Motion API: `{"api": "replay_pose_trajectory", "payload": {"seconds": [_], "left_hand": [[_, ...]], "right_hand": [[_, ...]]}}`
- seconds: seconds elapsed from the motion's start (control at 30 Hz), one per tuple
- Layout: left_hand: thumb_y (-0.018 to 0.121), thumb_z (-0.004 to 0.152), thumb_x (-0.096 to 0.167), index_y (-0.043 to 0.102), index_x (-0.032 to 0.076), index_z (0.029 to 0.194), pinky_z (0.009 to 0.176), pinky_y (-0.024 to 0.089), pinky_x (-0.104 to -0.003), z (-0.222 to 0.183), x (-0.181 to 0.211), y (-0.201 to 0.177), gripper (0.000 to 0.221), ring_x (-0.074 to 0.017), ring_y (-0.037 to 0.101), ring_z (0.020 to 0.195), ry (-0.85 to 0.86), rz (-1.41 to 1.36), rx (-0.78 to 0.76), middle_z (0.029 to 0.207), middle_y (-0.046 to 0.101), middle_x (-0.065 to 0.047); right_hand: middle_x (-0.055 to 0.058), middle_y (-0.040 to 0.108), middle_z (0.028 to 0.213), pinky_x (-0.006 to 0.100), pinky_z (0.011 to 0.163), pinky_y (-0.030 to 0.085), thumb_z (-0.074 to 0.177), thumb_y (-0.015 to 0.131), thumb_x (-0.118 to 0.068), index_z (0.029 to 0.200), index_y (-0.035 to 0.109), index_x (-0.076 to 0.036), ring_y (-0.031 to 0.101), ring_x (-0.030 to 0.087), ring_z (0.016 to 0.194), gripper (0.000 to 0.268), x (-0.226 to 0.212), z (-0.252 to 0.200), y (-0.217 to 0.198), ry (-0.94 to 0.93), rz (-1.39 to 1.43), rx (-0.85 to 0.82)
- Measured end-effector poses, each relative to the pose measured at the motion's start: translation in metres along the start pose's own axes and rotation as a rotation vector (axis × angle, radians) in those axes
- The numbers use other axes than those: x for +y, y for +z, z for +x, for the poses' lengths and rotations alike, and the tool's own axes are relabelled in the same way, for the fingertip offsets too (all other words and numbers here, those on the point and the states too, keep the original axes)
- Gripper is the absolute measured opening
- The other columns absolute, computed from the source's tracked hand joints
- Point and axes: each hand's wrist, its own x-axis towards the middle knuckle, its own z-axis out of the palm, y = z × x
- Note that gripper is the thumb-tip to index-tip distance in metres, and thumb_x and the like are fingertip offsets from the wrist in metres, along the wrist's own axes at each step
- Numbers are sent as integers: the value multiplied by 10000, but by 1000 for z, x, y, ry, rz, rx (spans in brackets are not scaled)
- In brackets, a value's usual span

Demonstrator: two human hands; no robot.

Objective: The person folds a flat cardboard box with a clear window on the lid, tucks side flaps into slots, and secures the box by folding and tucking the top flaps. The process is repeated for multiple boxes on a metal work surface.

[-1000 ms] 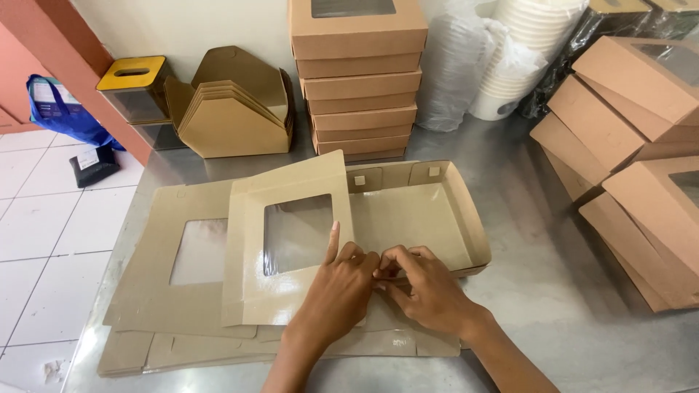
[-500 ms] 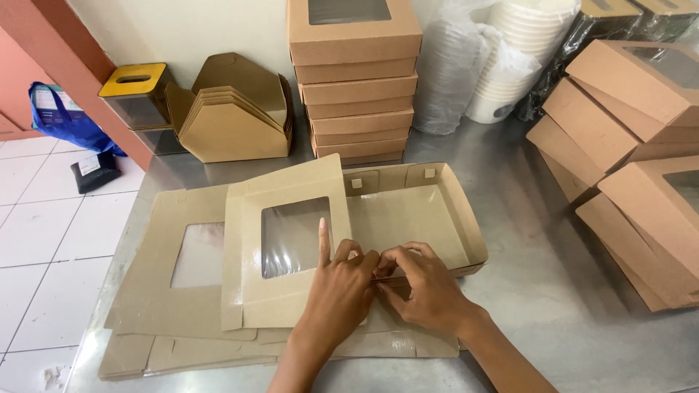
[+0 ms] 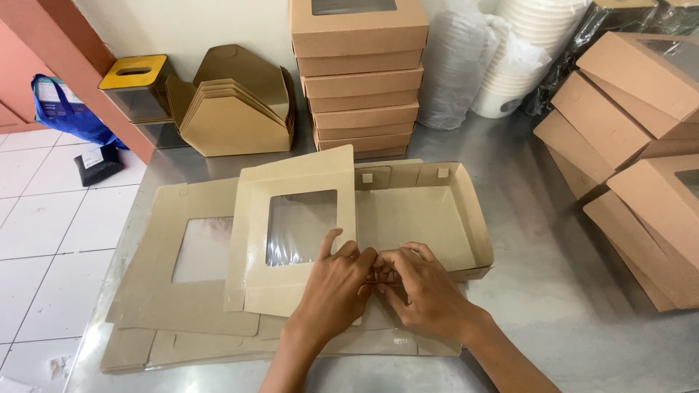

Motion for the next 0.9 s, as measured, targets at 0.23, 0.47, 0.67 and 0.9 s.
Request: {"api": "replay_pose_trajectory", "payload": {"seconds": [0.23, 0.47, 0.67, 0.9], "left_hand": [[724, 720, 153, 558, 82, 1055, 1241, 84, -609, -1, 3, -29, 381, -291, 566, 1082, -51, -305, 2, 961, 630, -83], [402, 875, -19, 629, 44, 1182, 1222, 116, -646, -2, -6, -36, 387, -299, 501, 1281, -138, -415, 114, 1283, 625, -149], [481, 871, 11, 653, 61, 975, 1224, 88, -661, 1, -4, -33, 208, -326, 515, 1285, -120, -414, 99, 1274, 640, -167], [719, 844, 271, 802, 71, 946, 1237, 14, -657, 2, 2, -30, 239, -301, 434, 1344, -147, -362, -94, 1291, 645, -121]], "right_hand": [[0, 706, 1033, 496, 1187, 288, 885, 734, -215, 1192, 551, -123, 684, 197, 990, 369, 1, -3, -15, 34, 8, 2], [-36, 704, 964, 522, 1195, 290, 875, 777, -218, 1104, 612, -143, 673, 154, 908, 292, 3, -2, -9, -39, -88, 39], [-22, 764, 992, 467, 1086, 414, 894, 725, -97, 1074, 627, -115, 709, 174, 883, 206, 0, 1, 1, -139, -65, 149], [-4, 771, 994, 433, 1159, 368, 920, 665, -114, 1096, 587, -102, 709, 181, 897, 192, 7, -3, 3, -4, 45, 23]]}}
